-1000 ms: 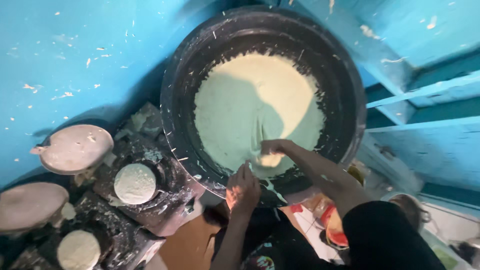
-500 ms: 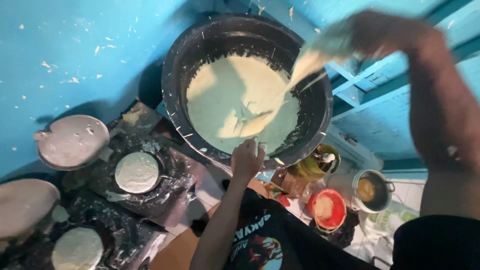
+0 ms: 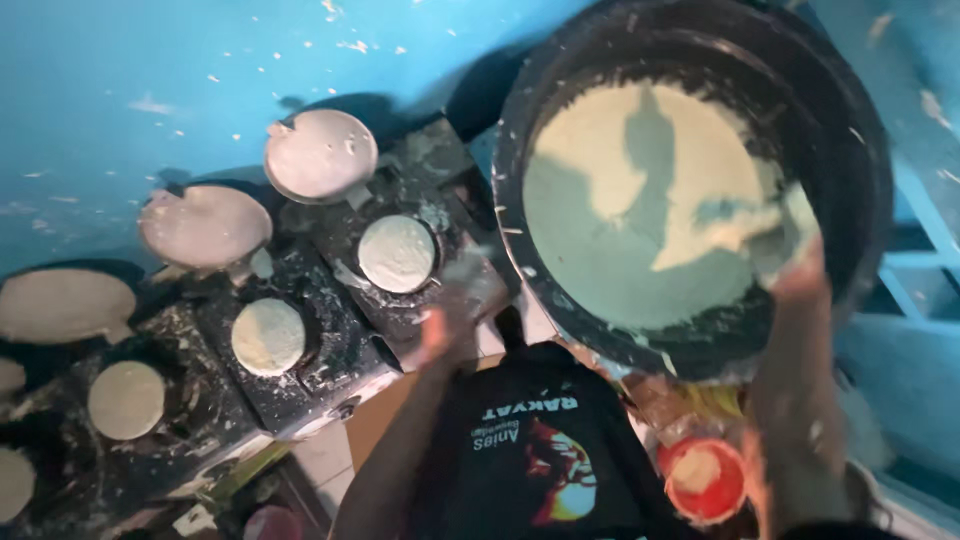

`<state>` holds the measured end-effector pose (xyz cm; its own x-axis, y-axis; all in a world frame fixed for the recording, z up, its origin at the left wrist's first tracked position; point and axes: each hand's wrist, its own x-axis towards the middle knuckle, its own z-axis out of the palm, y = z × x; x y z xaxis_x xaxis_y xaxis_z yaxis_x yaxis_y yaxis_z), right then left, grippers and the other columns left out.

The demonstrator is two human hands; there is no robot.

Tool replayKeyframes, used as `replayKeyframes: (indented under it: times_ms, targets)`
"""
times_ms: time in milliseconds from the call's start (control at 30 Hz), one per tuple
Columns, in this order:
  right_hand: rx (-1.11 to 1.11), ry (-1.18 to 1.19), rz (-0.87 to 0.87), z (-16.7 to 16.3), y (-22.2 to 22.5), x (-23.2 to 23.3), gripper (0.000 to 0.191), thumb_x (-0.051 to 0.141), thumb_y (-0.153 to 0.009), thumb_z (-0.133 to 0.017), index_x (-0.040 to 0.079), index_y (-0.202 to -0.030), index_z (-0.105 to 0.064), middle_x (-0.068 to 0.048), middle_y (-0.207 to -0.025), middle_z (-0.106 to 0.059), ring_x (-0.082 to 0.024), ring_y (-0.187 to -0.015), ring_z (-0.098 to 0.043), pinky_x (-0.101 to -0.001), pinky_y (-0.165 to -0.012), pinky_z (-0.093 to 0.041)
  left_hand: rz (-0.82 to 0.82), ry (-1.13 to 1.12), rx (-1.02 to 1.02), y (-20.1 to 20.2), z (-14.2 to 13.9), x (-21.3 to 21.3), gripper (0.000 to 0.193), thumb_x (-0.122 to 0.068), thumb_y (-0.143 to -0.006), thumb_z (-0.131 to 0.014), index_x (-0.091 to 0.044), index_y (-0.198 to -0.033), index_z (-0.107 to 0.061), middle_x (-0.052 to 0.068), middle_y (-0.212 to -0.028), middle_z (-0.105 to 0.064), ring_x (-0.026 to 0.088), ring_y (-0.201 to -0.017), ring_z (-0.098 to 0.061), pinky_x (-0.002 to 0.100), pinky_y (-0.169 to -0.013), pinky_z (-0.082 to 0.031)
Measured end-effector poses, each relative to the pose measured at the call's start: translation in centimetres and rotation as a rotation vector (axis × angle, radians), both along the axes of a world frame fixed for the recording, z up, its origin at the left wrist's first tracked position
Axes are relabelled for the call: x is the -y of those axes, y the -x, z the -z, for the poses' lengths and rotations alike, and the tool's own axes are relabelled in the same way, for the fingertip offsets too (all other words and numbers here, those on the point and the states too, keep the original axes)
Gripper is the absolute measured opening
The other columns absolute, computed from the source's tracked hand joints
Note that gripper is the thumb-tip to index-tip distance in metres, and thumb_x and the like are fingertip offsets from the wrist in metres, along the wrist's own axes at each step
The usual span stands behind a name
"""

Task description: The person scoops batter by hand from a large basin and spreads it onto a row of small round griddle presses, then lifts the cooked flatbreads off the presses and stacks them on a round woven bamboo tray. They work across multiple presses in turn, adding batter and transferring finished flatbreads to the tray.

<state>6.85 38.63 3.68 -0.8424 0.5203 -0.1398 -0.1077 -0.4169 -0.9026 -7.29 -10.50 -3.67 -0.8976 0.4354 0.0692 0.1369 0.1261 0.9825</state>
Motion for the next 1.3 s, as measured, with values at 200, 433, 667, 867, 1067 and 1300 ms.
replayKeyframes:
  times_ms: [200, 433, 667, 867, 1067, 1300]
  targets:
    - [0.003, 0.477, 0.105, 5.4, 0.2, 3.0, 0.067, 0.062, -0.112, -0.051, 0.0, -0.136, -0.059, -0.014, -0.124, -0.064, -0.033, -0.111, -0.063, -0.0463, -0.096, -0.056, -0.588, -0.308, 0.345, 10.4, 1.8, 8.4, 0.024, -0.025, -0.109, -0.062, -0.007, -0.124, -0.059, 0.001, -0.102, -0.061, 0.013, -0.084, -0.057, 0.03, -0.067, -0.045]
    - [-0.309, 0.672, -0.043, 5.3, 0.7, 5.4, 0.058, 0.057, -0.115, -0.053, 0.0, -0.114, -0.056, -0.016, -0.117, -0.061, -0.034, -0.106, -0.06, -0.0484, -0.09, -0.055, -0.783, -0.375, 0.46, 10.8, -0.7, 7.0, 0.038, -0.037, -0.114, -0.059, -0.002, -0.1, -0.056, 0.003, -0.095, -0.055, 0.018, -0.084, -0.053, 0.034, -0.069, -0.048]
    - [0.156, 0.407, 0.031, 3.8, 1.8, 7.4, 0.059, 0.054, -0.099, -0.057, 0.002, -0.126, -0.064, -0.014, -0.128, -0.065, -0.029, -0.114, -0.064, -0.0441, -0.099, -0.057, -0.894, -0.211, 0.351, 11.5, -1.0, 7.8, 0.04, -0.023, -0.096, -0.06, -0.005, -0.132, -0.06, 0.006, -0.104, -0.067, 0.02, -0.087, -0.063, 0.034, -0.075, -0.054]
    - [-0.087, 0.629, 0.182, 5.4, 1.6, 7.8, 0.042, 0.039, -0.114, -0.06, 0.0, -0.129, -0.06, -0.017, -0.123, -0.069, -0.029, -0.102, -0.064, -0.0381, -0.089, -0.054, -0.709, 0.528, 0.005, 10.5, 1.5, 7.4, 0.05, -0.013, -0.089, -0.065, 0.004, -0.134, -0.053, 0.025, -0.127, -0.061, 0.038, -0.115, -0.061, 0.047, -0.1, -0.05]
    - [0.123, -0.005, -0.19, 5.2, -1.3, 6.8, 0.057, 0.047, -0.099, -0.063, -0.004, -0.126, -0.06, -0.012, -0.128, -0.07, -0.022, -0.114, -0.068, -0.0307, -0.105, -0.055, 0.197, 1.062, -0.697, 8.8, 0.4, 8.5, 0.084, -0.016, -0.072, -0.07, -0.004, -0.15, -0.039, 0.023, -0.15, -0.043, 0.043, -0.14, -0.037, 0.061, -0.11, -0.033]
    - [0.086, 0.068, -0.025, 2.6, 0.9, 7.9, 0.062, 0.044, -0.104, -0.065, -0.003, -0.144, -0.053, -0.012, -0.145, -0.058, -0.03, -0.133, -0.057, -0.0448, -0.118, -0.044, 0.514, 0.966, -0.349, 13.8, -2.0, 11.0, 0.084, -0.011, -0.083, -0.066, -0.015, -0.161, -0.036, 0.016, -0.127, -0.064, 0.037, -0.116, -0.062, 0.048, -0.099, -0.05]
